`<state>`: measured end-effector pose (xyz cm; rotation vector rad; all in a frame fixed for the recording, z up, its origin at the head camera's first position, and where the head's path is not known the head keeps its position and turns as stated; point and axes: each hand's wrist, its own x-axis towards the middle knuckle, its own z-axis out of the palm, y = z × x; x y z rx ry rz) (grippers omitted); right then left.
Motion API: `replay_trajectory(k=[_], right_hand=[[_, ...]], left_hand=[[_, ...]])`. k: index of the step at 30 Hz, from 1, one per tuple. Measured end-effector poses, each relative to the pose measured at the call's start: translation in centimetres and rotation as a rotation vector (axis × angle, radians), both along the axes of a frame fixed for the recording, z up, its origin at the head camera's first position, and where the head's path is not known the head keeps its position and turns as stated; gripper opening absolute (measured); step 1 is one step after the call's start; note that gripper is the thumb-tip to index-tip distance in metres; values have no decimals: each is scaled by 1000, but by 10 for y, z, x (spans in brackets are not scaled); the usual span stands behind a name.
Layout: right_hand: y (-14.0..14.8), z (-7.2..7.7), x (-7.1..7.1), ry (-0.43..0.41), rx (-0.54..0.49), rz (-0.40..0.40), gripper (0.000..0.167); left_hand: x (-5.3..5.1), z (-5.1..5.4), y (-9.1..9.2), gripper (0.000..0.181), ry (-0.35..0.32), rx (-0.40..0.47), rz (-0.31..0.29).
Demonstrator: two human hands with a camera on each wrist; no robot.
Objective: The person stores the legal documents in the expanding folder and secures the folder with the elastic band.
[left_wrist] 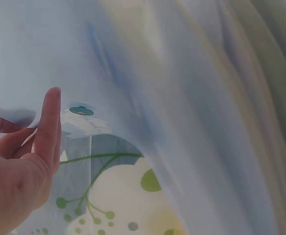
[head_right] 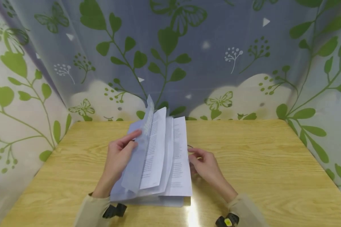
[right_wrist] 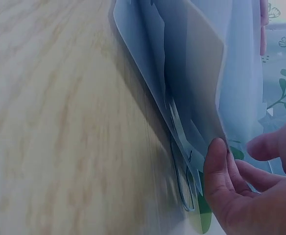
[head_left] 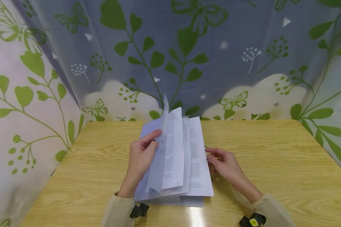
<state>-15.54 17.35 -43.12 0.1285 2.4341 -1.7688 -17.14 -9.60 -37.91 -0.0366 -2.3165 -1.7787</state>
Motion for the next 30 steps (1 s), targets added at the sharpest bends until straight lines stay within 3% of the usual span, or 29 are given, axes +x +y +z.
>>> replay_trajectory(k=[30], right_hand=[[-12,-1,-4,2,-105,54,39]], left_hand=[[0,1,0,37,10,0,10]])
